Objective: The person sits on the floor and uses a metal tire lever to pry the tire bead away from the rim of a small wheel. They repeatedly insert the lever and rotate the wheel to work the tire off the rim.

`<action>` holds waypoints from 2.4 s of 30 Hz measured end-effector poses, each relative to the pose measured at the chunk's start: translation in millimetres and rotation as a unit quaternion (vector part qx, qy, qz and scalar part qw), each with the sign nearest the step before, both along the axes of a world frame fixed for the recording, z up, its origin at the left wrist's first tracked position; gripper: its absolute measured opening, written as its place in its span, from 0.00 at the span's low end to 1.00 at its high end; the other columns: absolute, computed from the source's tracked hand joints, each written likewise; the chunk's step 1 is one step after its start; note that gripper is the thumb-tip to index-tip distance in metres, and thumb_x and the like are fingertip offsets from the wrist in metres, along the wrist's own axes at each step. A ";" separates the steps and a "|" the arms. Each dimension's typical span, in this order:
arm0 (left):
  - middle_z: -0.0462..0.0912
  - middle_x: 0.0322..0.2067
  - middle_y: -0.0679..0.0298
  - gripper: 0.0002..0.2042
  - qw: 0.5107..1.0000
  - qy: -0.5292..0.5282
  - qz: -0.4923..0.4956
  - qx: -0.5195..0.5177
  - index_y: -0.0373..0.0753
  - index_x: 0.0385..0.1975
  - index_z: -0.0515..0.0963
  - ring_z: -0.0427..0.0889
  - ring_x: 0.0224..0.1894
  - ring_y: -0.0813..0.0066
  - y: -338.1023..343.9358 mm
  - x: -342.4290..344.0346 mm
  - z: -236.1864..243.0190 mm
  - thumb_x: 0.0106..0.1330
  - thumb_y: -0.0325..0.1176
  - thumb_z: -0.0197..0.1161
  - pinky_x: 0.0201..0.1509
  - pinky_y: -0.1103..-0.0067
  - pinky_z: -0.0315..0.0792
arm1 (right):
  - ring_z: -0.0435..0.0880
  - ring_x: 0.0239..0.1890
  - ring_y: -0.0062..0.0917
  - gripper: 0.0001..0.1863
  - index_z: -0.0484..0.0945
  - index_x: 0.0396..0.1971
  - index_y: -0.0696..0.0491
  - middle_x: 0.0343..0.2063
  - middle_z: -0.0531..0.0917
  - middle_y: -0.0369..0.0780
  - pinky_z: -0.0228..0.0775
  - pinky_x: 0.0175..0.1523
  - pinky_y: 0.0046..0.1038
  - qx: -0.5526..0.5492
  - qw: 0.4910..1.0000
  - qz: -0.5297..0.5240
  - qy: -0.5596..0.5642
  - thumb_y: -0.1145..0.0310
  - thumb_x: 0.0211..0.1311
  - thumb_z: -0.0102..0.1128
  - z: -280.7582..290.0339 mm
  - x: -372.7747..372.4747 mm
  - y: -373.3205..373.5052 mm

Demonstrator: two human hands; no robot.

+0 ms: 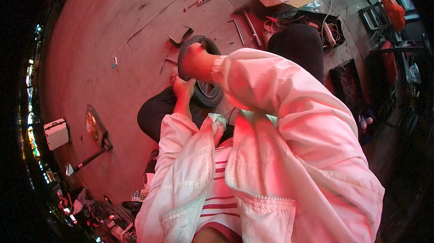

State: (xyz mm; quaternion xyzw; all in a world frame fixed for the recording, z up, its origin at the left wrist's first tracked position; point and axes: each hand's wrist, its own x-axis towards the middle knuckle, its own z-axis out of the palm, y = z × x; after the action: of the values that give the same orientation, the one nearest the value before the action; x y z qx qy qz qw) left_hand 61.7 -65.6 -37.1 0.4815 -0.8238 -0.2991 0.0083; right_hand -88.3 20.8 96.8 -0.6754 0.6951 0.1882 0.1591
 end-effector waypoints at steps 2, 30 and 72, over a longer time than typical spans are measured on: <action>0.80 0.45 0.43 0.33 0.998 0.038 0.023 0.033 0.30 0.48 0.70 0.80 0.49 0.47 -1.3 -6.3 5.5 0.45 0.44 0.74 0.54 0.63 0.72 | 0.88 0.37 0.30 0.13 0.87 0.41 0.40 0.35 0.87 0.35 0.77 0.33 0.36 -0.019 1.000 -0.018 -0.007 0.60 0.55 0.62 27.2 -16.1 22.9; 0.70 0.60 0.49 0.42 0.965 0.158 0.047 0.205 0.30 0.63 0.60 0.71 0.62 0.60 -11.5 -24.8 12.0 0.47 0.31 0.75 0.66 0.71 0.62 | 0.83 0.38 0.42 0.28 0.69 0.64 0.30 0.38 0.79 0.41 0.75 0.39 0.42 -0.223 0.890 -0.287 -0.274 0.68 0.64 0.52 -110.9 -23.5 144.3; 0.79 0.52 0.45 0.46 0.986 0.111 -0.108 0.058 0.37 0.65 0.58 0.79 0.54 0.53 54.4 -4.9 43.4 0.47 0.42 0.77 0.58 0.67 0.71 | 0.81 0.40 0.52 0.14 0.72 0.47 0.52 0.34 0.82 0.52 0.72 0.41 0.48 -0.632 0.571 -0.360 -0.380 0.61 0.66 0.55 107.5 -57.8 98.7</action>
State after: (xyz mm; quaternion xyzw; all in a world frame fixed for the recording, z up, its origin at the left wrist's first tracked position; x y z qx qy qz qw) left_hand 56.8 -11.2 6.3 0.3534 -0.8462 -0.3969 0.0397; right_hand -146.1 119.5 204.3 -0.3073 0.6987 -0.6461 -0.0045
